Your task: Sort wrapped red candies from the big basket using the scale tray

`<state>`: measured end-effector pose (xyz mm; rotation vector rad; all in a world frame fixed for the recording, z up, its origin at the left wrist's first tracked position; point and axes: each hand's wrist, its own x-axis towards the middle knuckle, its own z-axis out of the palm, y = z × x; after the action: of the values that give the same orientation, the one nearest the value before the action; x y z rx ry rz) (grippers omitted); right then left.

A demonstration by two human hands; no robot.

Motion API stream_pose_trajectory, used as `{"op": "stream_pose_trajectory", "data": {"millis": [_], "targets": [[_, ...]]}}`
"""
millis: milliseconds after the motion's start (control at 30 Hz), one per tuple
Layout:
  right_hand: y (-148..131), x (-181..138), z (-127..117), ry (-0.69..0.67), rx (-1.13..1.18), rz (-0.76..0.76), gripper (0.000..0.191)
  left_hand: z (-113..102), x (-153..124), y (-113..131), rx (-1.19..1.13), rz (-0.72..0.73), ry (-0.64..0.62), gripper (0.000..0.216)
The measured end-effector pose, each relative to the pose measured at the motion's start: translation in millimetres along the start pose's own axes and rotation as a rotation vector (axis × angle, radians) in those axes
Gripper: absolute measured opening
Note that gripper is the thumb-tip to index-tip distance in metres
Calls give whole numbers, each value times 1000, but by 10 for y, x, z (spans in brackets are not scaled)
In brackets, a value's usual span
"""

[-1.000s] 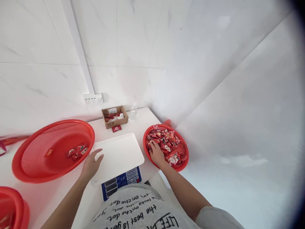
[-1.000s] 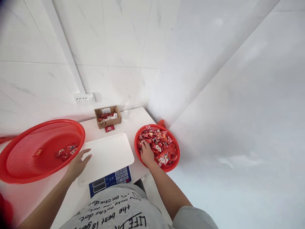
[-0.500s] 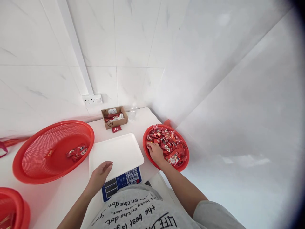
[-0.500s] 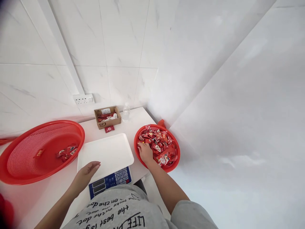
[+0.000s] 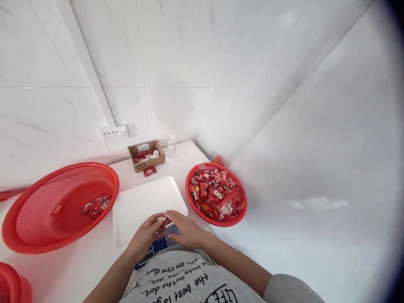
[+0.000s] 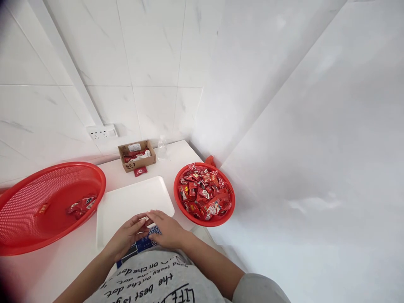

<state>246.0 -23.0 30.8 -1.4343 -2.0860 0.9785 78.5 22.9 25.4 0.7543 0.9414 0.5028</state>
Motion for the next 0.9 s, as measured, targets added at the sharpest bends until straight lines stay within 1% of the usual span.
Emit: {"op": "stream_pose_trajectory", "data": {"millis": [100,167,267,333,433,500,567,667,767,900], "targets": [[131,-72,-86,73,46,59,65,-62,45,-2,-21,23,34,40],[219,-71,-139,123,15,119,62,-89,84,11,-52,69,88,37],[393,-46,-278,234,-115,280,57,-144,124,46,-53,104,222,35],[555,-63,-418,298,-232,373,54,-195,124,66,-39,94,289,39],[839,-168,-612,374,-409,566,52,-265,92,64,-30,66,310,48],[1014,-263,-673,396,-462,670,52,-285,67,48,-8,40,309,51],[1143,-345,-671,411,-468,698,54,-282,46,32,25,15,304,52],[1235,-404,-624,454,-473,689,53,-252,23,22,76,-17,249,55],[1237,-397,-641,515,-455,666,47,-218,1,26,158,-33,174,52],[1192,-356,-767,598,-389,636,43,-176,-25,30,262,-20,117,48]]}}
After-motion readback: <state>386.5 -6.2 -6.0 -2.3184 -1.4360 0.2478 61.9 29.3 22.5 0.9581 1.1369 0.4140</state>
